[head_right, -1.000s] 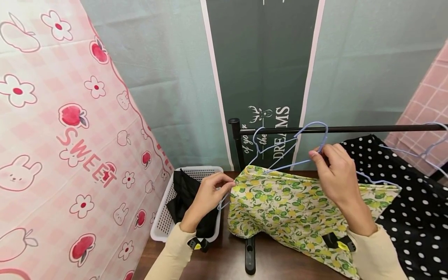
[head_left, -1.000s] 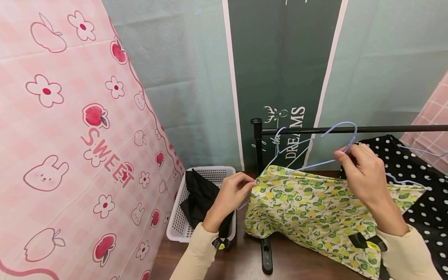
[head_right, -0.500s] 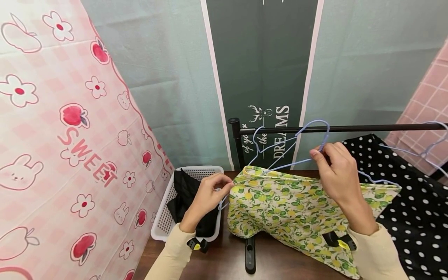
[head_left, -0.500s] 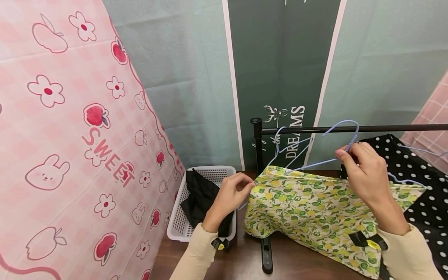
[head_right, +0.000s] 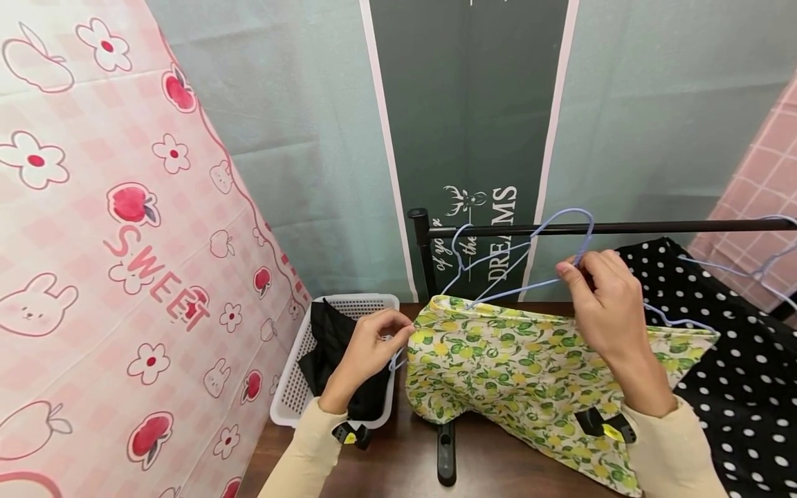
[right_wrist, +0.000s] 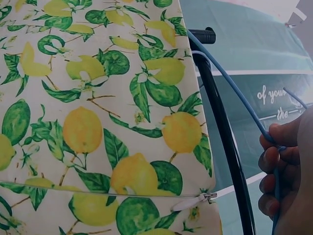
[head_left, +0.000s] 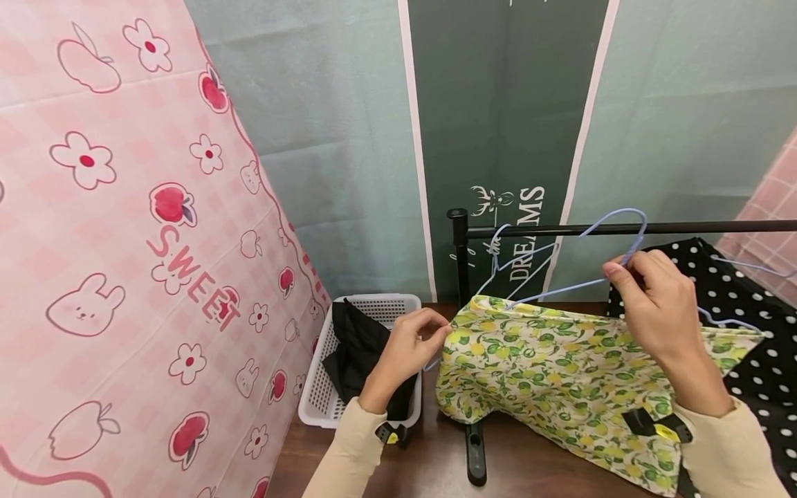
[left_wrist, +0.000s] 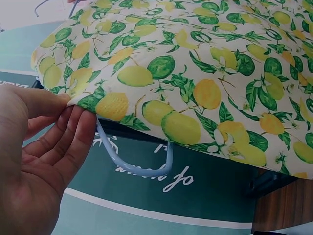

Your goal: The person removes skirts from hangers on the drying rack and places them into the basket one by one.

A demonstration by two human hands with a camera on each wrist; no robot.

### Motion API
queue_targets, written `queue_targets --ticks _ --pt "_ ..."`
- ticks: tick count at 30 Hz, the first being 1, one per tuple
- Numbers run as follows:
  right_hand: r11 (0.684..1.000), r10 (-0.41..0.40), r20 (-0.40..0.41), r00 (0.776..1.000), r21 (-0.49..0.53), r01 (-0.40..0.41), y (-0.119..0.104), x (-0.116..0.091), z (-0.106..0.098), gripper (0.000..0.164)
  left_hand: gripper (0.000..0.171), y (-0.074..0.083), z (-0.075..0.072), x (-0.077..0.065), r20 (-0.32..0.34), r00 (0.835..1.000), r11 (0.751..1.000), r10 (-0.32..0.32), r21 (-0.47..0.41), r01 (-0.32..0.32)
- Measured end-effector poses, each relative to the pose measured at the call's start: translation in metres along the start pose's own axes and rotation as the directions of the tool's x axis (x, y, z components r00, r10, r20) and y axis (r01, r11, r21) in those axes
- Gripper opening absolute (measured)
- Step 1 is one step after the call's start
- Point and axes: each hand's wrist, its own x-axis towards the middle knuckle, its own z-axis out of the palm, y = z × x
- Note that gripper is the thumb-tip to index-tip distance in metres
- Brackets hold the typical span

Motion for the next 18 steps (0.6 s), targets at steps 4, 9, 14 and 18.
queue_targets --ticks 4,9,14,18 --pt "1.000 0.001 -0.005 1.000 0.000 -0.001 -0.0009 0.0004 -0.0014 0.019 0.008 0.0001 -0.0001 0.0001 0.006 1.000 1.000 0.002 -0.009 -0.002" --pt "1.000 0.000 0.012 1.000 0.008 0.000 -0.0023 -0.0008 -0.0005 0.017 0.007 -0.0006 0.0004 -0.0001 0.014 0.999 0.999 -0.028 -0.028 0.029" --pt "0.999 -0.034 0.037 0.999 0.027 0.033 -0.0032 -0.0008 0.0017 0.016 0.004 -0.0001 0.0033 0.0017 0.062 0.997 0.995 -0.053 -0.076 0.057" --pt "0.997 -0.066 0.052 0.996 0.038 0.064 -0.0047 -0.0019 0.0027 0.013 0.015 0.0046 0.0067 0.0052 0.078 0.996 0.995 -0.043 -0.083 0.050"
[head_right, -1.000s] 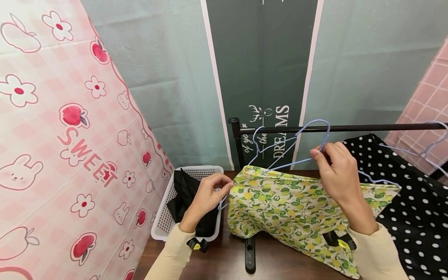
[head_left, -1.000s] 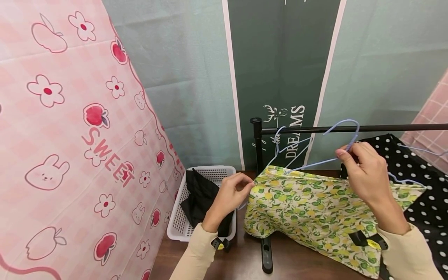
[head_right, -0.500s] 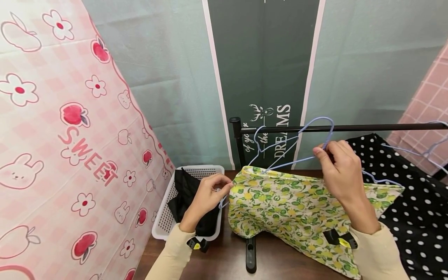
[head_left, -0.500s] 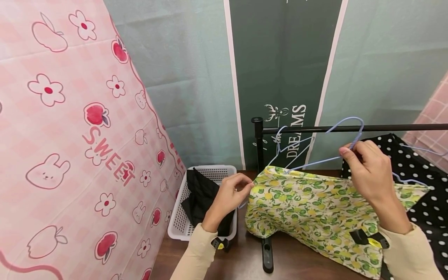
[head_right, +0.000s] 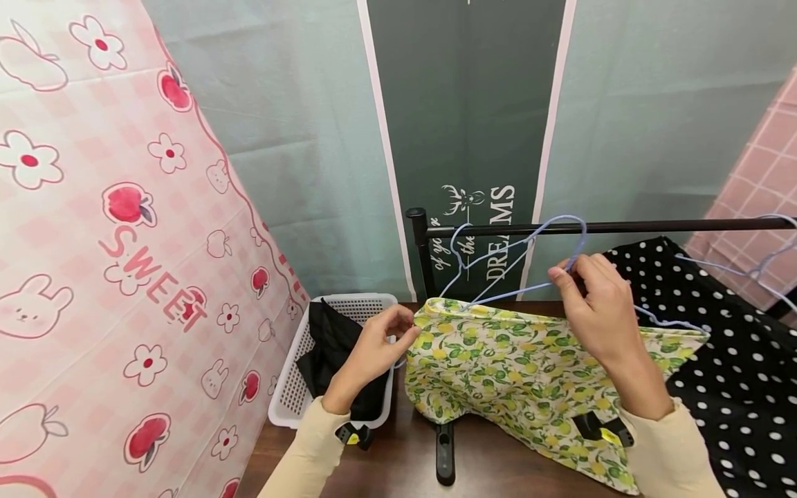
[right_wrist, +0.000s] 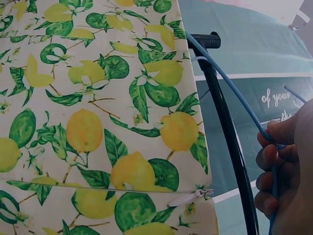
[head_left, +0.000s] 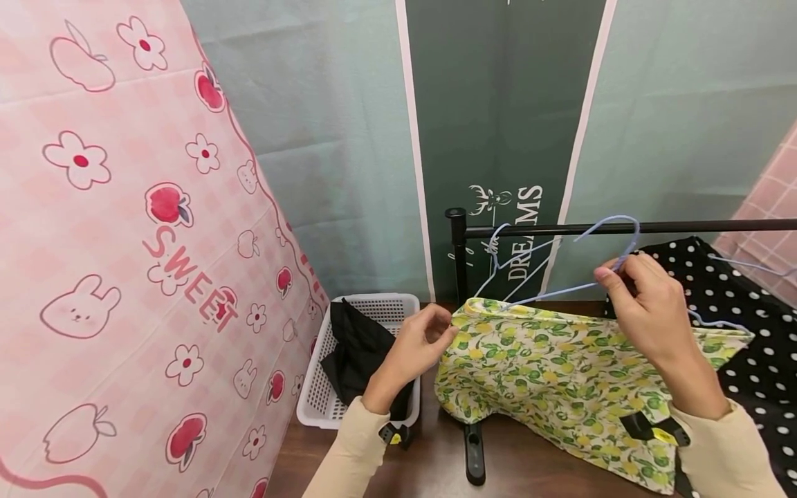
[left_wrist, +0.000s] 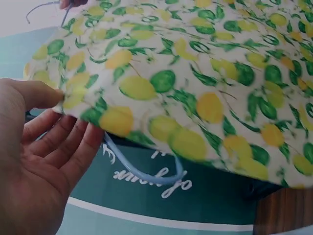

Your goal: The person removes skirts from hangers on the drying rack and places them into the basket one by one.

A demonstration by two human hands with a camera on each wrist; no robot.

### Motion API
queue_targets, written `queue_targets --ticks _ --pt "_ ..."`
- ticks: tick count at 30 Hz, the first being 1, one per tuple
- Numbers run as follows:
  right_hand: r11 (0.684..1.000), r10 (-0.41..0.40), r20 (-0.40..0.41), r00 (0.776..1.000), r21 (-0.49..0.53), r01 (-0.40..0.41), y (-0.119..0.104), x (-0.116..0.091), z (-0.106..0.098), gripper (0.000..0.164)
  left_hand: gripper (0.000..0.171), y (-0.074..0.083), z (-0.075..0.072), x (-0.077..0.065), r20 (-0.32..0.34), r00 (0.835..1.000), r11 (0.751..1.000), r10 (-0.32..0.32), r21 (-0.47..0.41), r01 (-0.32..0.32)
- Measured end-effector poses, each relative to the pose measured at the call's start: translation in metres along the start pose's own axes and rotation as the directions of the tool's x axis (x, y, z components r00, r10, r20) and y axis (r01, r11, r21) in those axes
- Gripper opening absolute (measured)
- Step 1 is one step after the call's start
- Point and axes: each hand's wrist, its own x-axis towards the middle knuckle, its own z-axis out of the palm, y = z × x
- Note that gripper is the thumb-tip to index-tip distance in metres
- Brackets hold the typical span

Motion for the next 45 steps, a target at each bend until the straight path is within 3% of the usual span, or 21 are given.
queue_targets --ticks 2,5,8,11,20,36,45 --pt "1.000 -0.015 0.010 1.000 0.006 0.015 -0.001 -0.001 0.002 0.012 0.028 0.004 0.001 0.004 -0.009 0.999 0.999 0.046 0.015 -0.046" --pt "1.000 -0.024 0.025 0.999 0.010 0.024 -0.002 -0.001 0.006 0.011 0.038 0.009 0.003 0.010 -0.021 0.984 0.982 0.177 0.074 -0.175" --pt "1.000 -0.026 0.030 0.999 0.009 0.026 -0.004 -0.001 0.008 0.012 0.028 0.013 0.003 0.016 -0.018 0.953 0.946 0.303 0.130 -0.298" --pt "1.000 -0.018 0.040 0.999 -0.001 0.018 -0.005 -0.002 0.008 0.011 0.014 0.015 0.002 0.018 -0.009 0.934 0.925 0.357 0.143 -0.352" --pt "0.996 0.064 0.127 0.990 -0.062 -0.057 -0.007 -0.004 0.012 0.019 0.004 0.014 0.000 0.015 -0.013 0.934 0.919 0.357 0.184 -0.349" --pt "0.996 0.074 0.076 0.994 -0.063 -0.070 -0.004 -0.008 0.013 0.021 0.004 0.010 -0.001 0.004 -0.036 0.939 0.931 0.341 0.152 -0.333" --pt "0.998 0.066 0.031 0.997 -0.026 -0.065 -0.004 -0.007 0.009 0.021 0.003 0.010 -0.002 0.001 -0.089 0.939 0.940 0.331 0.123 -0.320"
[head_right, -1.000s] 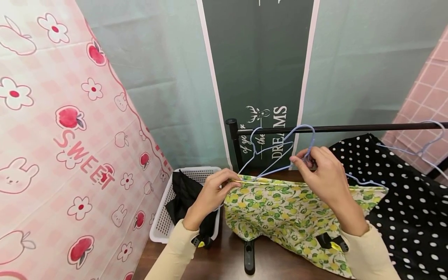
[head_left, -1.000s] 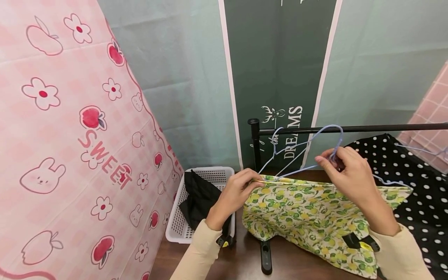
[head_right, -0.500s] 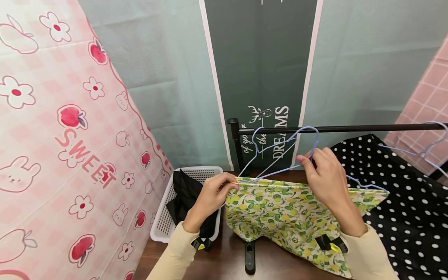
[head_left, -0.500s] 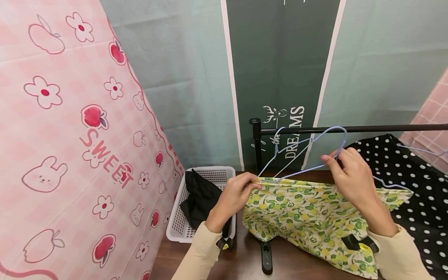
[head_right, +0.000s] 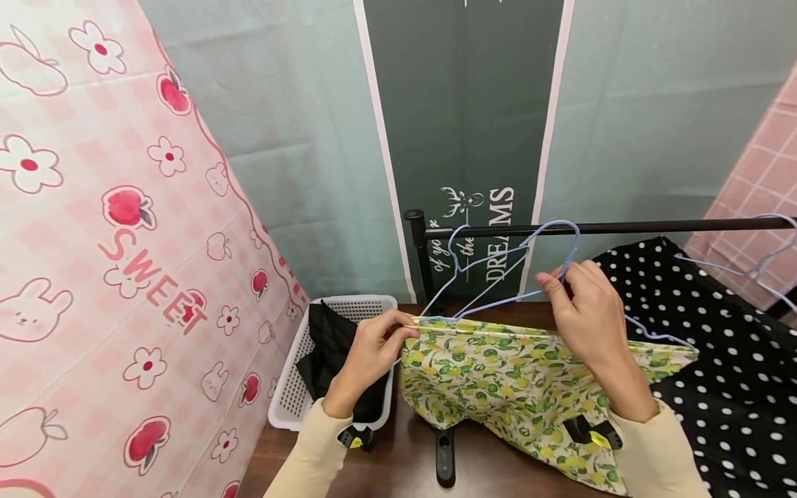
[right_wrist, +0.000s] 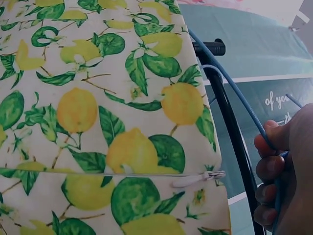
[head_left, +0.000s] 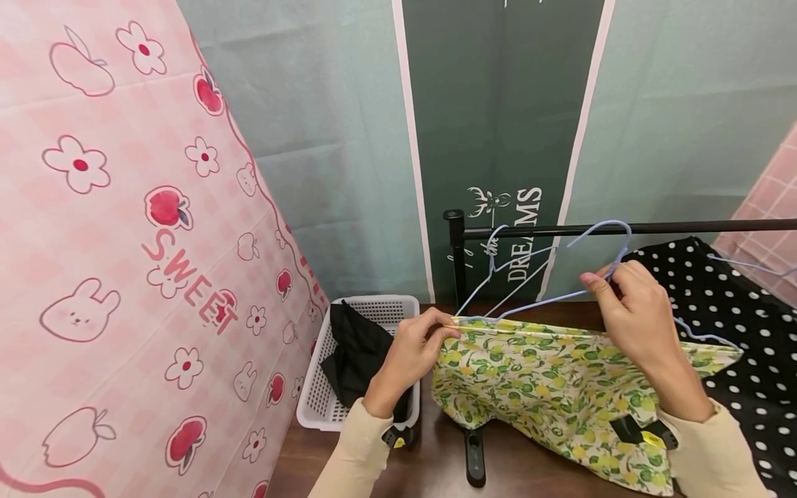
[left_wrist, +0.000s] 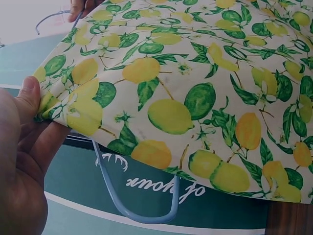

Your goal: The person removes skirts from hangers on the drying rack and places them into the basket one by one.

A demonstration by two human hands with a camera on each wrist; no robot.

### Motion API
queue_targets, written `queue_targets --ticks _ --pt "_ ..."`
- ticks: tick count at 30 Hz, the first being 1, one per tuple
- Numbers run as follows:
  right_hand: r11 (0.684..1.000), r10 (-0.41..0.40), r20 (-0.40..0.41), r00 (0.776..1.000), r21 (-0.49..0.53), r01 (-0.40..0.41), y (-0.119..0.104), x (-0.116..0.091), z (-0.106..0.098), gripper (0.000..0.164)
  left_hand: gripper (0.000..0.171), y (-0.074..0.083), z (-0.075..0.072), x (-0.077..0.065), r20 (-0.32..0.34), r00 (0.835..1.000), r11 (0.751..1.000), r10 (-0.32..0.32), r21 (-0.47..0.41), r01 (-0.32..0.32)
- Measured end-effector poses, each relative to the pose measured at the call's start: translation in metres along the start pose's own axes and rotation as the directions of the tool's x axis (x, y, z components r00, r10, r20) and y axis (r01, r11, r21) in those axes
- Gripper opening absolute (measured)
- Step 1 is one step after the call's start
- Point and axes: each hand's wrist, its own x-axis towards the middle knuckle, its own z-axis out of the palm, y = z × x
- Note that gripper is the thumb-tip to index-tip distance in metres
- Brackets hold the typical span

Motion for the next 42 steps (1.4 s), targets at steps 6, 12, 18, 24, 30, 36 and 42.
queue_targets --ticks 6,12,18,24,30,36,42 --pt "1.000 0.017 0.004 1.000 0.006 -0.017 0.003 -0.001 -0.002 0.021 0.007 -0.001 0.003 0.002 -0.048 0.999 1.000 0.018 -0.020 -0.019" --pt "0.998 0.070 0.017 0.997 0.002 -0.070 0.006 -0.004 -0.004 0.023 0.008 -0.001 0.007 0.002 -0.070 0.998 0.999 -0.006 -0.052 0.003" --pt "0.994 0.105 0.019 0.994 0.005 -0.105 0.005 -0.005 -0.003 0.024 0.013 -0.003 0.009 0.002 -0.090 0.996 0.998 0.013 -0.065 -0.019" --pt "0.994 0.111 0.007 0.994 0.011 -0.111 0.004 -0.004 -0.001 0.024 0.012 -0.002 0.010 -0.001 -0.101 0.994 0.988 -0.029 -0.153 0.013" --pt "0.993 0.113 -0.001 0.994 0.020 -0.113 0.003 -0.004 0.001 0.021 0.007 -0.001 0.012 -0.003 -0.120 0.988 0.973 -0.098 -0.222 0.070" --pt "0.997 0.066 -0.009 0.998 0.034 -0.065 0.000 -0.002 0.001 0.023 0.006 -0.003 0.014 -0.005 -0.137 0.984 0.964 -0.111 -0.257 0.073" --pt "0.997 0.064 -0.007 0.998 0.031 -0.064 -0.004 -0.003 0.003 0.023 0.014 -0.004 0.018 -0.006 -0.166 0.979 0.970 -0.115 -0.233 0.075"
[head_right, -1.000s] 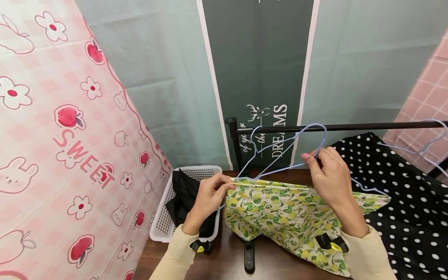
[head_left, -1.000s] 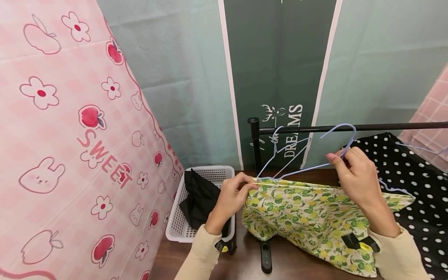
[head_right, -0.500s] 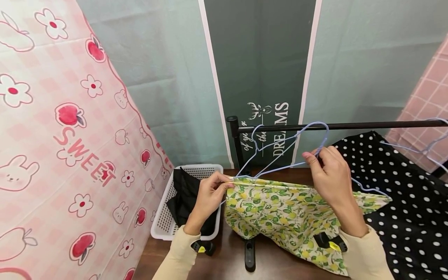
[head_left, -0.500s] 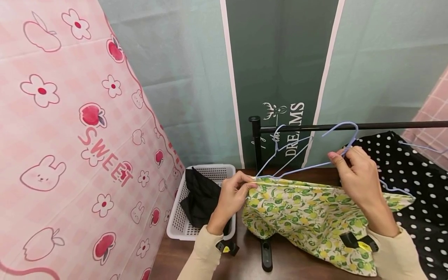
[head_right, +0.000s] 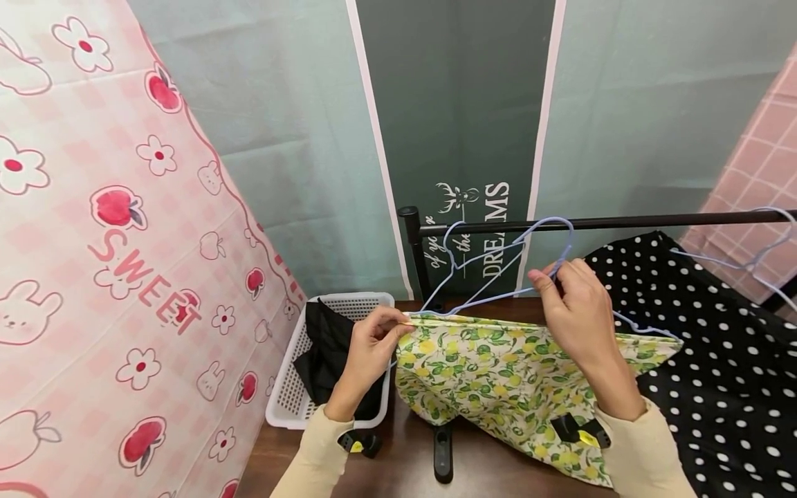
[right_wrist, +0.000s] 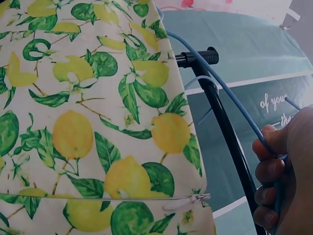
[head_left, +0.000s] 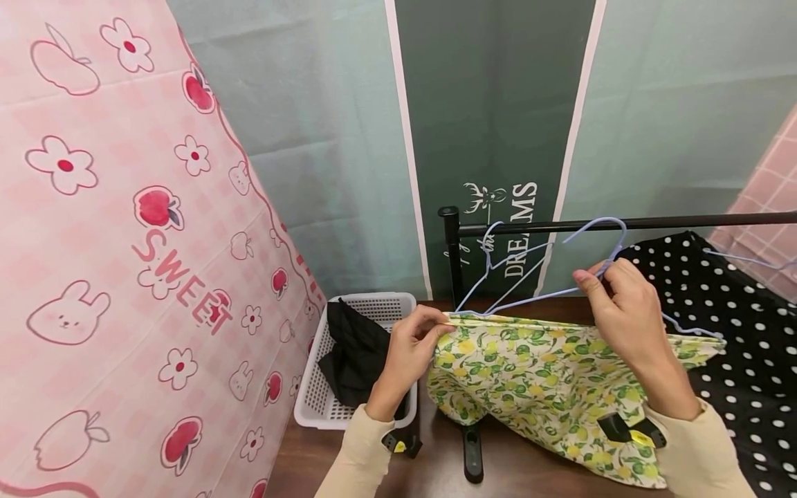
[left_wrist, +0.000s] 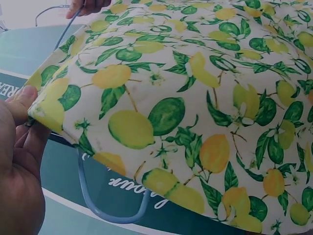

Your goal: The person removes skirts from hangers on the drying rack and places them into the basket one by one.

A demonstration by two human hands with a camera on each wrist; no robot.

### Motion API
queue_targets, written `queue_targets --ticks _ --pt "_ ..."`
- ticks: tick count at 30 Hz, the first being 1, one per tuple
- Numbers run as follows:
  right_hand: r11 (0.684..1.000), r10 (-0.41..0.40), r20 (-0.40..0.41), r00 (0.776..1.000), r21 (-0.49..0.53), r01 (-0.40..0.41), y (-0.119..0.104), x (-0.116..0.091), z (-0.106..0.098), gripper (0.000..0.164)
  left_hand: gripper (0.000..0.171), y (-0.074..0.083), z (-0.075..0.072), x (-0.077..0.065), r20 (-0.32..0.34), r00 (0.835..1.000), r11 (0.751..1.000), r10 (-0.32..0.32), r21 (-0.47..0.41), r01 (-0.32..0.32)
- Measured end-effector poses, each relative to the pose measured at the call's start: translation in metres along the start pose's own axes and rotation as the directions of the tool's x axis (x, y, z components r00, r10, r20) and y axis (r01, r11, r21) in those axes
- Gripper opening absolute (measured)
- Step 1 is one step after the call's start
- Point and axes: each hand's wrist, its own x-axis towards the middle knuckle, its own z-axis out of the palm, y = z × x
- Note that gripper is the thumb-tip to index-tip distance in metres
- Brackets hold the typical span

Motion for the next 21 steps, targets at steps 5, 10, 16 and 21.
queue_targets --ticks 5,10,16,21 --pt "1.000 0.020 0.011 1.000 -0.009 -0.020 -0.0022 -0.0003 0.0009 0.024 0.025 0.0004 0.0023 -0.0018 -0.016 0.999 0.999 -0.050 -0.017 0.050" --pt "0.999 0.042 0.009 0.999 -0.002 -0.042 -0.0031 0.0001 0.0011 0.024 0.028 0.0015 0.0014 -0.0020 -0.021 0.994 0.994 -0.106 -0.029 0.105" --pt "1.000 0.024 0.002 1.000 0.005 -0.024 -0.0038 -0.0001 0.0040 0.025 0.018 -0.0009 -0.0013 -0.0006 -0.032 0.996 0.993 -0.087 0.077 0.089" --pt "0.999 0.032 -0.002 0.999 0.019 -0.032 -0.0054 -0.0003 0.0058 0.026 0.013 0.0003 -0.0028 -0.0007 -0.057 0.993 0.988 -0.099 0.116 0.106"
